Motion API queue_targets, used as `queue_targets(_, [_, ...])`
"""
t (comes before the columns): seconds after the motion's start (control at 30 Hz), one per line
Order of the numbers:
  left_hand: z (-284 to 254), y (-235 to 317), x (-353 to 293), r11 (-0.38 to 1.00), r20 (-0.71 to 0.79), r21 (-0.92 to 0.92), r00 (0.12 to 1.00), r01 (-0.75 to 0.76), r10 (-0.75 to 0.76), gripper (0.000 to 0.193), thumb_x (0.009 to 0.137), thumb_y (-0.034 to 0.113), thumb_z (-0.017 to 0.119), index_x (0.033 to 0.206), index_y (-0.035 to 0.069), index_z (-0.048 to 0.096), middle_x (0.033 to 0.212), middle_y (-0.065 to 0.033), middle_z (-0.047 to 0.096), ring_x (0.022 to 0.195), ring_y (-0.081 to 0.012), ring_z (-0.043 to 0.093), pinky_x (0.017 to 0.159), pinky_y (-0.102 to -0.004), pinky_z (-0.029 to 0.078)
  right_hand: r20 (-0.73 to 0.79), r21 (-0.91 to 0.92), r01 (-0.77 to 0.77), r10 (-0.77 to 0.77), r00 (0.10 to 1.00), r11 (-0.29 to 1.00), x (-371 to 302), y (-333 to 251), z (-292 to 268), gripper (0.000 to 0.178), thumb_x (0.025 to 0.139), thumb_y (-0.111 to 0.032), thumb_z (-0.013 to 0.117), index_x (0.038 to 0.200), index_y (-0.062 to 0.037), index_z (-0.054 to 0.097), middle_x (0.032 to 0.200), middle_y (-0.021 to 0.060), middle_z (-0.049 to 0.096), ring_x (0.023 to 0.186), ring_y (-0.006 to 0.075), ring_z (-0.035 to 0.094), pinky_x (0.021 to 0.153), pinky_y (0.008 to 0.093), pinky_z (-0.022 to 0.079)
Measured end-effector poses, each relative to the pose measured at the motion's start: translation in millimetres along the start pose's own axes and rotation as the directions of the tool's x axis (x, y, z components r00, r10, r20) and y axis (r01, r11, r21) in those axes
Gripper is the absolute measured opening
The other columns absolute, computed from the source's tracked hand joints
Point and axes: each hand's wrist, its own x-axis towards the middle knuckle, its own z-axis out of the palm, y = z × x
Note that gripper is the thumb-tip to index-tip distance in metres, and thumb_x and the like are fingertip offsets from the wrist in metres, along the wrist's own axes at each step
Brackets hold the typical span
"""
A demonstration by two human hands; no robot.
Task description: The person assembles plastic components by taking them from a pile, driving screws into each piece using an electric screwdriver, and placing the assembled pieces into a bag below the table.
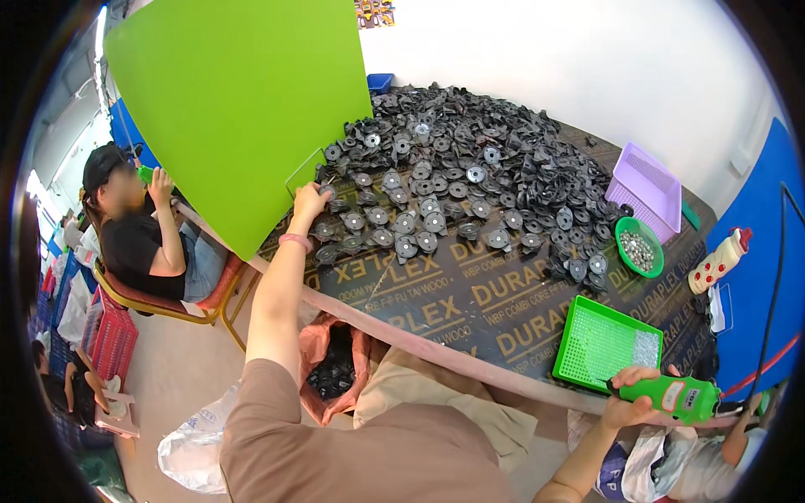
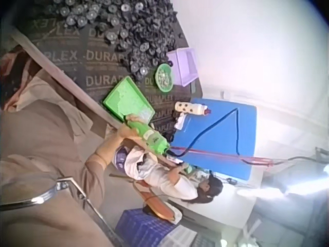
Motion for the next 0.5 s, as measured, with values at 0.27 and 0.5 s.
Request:
queue_targets(0.27, [-42.1, 17.4, -37.2, 0.974, -0.208, -0.129, 0.965, -0.187, 0.158, 0.043, 0.074, 0.034, 0.068, 0.097, -0.001, 0.058, 0.089, -0.0193, 0.062, 0.082, -0.0289, 0.061, 0.074, -0.0359, 0.046, -0.028, 0.095, -0.034, 0.037, 0.999, 0.995, 6.6, -11.2, 1.1, 0.075, 0.077, -0.048, 0.064, 0.122, -0.0025, 0.024, 0.064, 0.0090, 0.046, 0.046, 0.0178, 0.046, 0.039, 0.0291, 0.041])
queue_targets(0.5, [-101.6, 16.5, -157.7, 0.660, 0.103, -0.752, 0.984, -0.017, 0.143, 0.029, 0.085, 0.009, 0.060, 0.109, -0.002, 0.049, 0.100, -0.0049, 0.058, 0.084, -0.0087, 0.054, 0.072, -0.0196, 0.042, 0.062, -0.043, 0.042, -0.040, 0.997, 0.998, 14.7, -71.1, -12.8, 0.072, 0.080, -0.050, 0.060, 0.123, -0.0084, 0.021, 0.060, 0.0074, 0.045, 0.045, 0.0170, 0.045, 0.040, 0.0291, 0.041])
